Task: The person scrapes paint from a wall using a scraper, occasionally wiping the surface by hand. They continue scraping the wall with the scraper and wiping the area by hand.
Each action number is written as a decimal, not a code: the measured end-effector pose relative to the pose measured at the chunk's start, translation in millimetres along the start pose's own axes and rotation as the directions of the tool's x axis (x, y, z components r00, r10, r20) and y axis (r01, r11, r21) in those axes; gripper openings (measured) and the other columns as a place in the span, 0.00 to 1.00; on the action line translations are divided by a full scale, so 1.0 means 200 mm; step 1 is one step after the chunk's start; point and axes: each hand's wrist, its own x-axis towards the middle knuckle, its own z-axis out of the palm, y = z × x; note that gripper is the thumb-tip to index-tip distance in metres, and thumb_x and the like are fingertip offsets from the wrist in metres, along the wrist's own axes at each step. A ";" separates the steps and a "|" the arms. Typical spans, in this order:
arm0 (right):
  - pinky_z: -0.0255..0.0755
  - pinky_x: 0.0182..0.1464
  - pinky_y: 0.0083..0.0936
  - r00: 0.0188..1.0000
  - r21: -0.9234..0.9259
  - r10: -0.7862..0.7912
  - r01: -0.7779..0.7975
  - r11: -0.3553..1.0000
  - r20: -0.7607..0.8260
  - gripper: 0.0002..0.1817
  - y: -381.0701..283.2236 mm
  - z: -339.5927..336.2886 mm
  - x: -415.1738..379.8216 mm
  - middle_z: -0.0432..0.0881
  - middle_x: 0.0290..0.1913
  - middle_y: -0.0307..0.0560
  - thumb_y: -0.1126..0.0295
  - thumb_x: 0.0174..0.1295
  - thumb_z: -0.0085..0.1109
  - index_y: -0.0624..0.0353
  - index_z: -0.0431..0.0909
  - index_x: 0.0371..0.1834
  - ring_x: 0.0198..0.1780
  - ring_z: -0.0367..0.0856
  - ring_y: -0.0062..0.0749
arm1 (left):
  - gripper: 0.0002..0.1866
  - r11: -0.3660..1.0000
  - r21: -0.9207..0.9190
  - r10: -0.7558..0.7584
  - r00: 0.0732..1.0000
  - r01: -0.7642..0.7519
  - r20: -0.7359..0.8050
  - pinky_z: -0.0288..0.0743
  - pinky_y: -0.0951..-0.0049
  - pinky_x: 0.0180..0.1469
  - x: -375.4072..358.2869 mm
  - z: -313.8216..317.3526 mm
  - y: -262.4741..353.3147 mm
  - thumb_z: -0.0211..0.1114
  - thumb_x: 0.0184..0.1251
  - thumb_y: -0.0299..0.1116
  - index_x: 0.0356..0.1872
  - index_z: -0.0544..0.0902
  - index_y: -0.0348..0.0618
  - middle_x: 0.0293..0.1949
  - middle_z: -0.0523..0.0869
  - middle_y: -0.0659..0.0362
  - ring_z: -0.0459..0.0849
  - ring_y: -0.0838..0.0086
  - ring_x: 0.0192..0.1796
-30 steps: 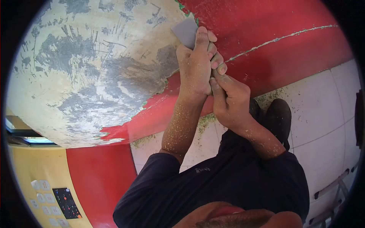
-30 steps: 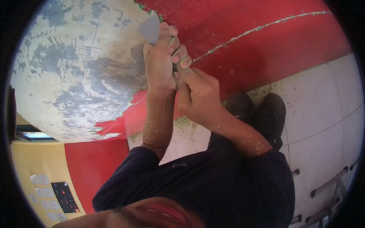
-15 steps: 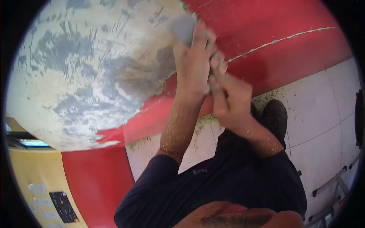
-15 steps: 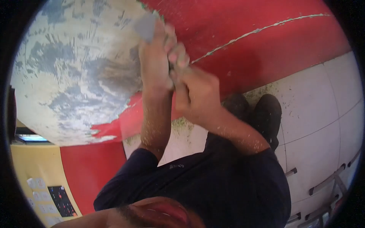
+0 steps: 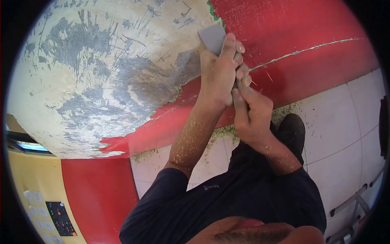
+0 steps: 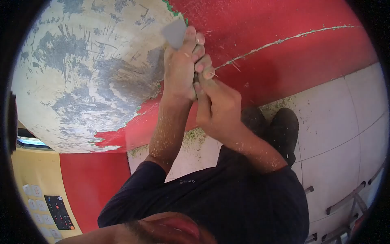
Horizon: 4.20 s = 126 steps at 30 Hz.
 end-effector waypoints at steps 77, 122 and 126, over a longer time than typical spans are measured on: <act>0.56 0.17 0.12 0.865 -0.001 0.314 -0.342 0.940 -0.390 0.24 0.03 -0.61 -0.48 0.70 0.23 0.31 0.72 0.71 0.47 0.67 0.63 0.69 0.16 0.60 0.10 | 0.21 -0.170 0.272 -0.122 0.294 -0.947 0.948 0.64 0.55 0.66 0.29 0.06 -0.11 0.58 0.67 0.47 0.54 0.82 0.46 0.51 0.85 0.54 0.80 0.60 0.58; 0.76 0.38 0.26 0.994 0.068 -0.013 0.006 0.998 0.106 0.17 0.18 -0.02 -0.04 0.82 0.36 0.65 0.86 0.59 0.50 0.79 0.74 0.53 0.35 0.85 0.42 | 0.18 0.984 0.071 0.172 0.973 -0.163 -0.152 0.64 0.79 0.19 0.00 0.03 -0.05 0.47 0.77 0.40 0.30 0.72 0.38 0.20 0.67 0.66 0.65 0.84 0.17; 0.77 0.42 0.27 0.978 0.071 0.129 -0.142 0.987 0.162 0.18 0.10 -0.05 -0.02 0.82 0.37 0.66 0.87 0.58 0.50 0.79 0.74 0.53 0.37 0.86 0.46 | 0.18 0.979 0.082 0.195 0.971 -0.185 -0.140 0.64 0.78 0.18 0.02 0.08 0.03 0.48 0.75 0.39 0.27 0.72 0.37 0.19 0.68 0.65 0.66 0.84 0.17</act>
